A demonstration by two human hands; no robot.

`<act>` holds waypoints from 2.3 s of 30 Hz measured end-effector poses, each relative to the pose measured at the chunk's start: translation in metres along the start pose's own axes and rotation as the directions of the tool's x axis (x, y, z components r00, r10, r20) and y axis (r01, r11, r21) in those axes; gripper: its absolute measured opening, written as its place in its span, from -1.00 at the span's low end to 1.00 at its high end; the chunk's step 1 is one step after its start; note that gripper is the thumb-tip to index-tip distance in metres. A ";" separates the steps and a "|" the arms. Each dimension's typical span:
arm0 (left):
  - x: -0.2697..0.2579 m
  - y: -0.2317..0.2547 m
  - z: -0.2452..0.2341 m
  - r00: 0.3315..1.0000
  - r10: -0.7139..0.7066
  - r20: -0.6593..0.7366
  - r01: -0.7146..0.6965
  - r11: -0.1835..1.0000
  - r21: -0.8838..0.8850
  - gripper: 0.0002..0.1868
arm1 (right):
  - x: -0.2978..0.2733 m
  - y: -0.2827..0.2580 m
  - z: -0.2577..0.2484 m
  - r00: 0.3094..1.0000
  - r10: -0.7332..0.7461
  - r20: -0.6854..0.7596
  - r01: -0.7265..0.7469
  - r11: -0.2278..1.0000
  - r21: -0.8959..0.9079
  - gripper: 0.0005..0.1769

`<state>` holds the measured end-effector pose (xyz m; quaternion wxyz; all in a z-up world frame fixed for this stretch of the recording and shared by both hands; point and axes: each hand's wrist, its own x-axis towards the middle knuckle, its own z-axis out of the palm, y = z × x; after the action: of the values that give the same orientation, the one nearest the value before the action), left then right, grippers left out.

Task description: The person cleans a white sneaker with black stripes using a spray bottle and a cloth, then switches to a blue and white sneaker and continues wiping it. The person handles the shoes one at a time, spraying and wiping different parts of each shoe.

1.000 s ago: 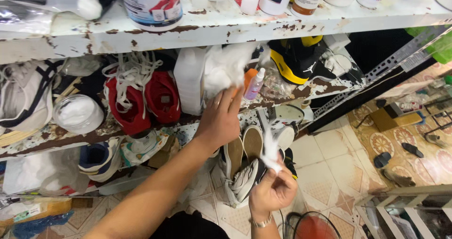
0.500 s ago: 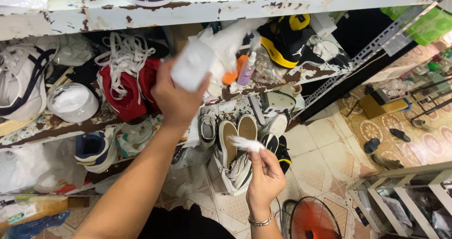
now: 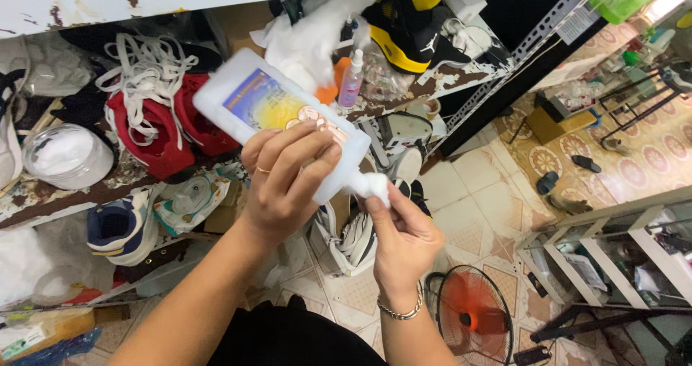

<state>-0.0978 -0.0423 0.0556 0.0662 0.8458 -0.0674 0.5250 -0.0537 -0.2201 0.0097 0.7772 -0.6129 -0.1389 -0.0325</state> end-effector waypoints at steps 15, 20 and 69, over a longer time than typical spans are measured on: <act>-0.004 -0.004 0.008 0.991 0.122 0.061 -0.128 0.986 0.110 -0.73 | 0.008 0.008 0.008 0.982 0.183 0.053 -0.189 0.962 0.197 -0.64; -0.006 -0.004 0.013 0.996 0.066 0.056 -0.070 0.996 0.064 -0.73 | 0.011 0.009 0.011 0.976 0.211 0.056 -0.218 0.958 0.188 -0.63; -0.285 -0.178 -0.135 0.432 -0.775 0.461 0.531 0.632 0.564 -0.55 | -0.181 0.093 -0.041 0.780 0.626 0.006 -0.605 0.751 0.264 -0.59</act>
<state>-0.3089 0.1700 -0.1478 0.0938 0.9275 0.3425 0.1171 -0.2000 -0.2583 -0.1331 0.8207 -0.5188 0.0996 0.2177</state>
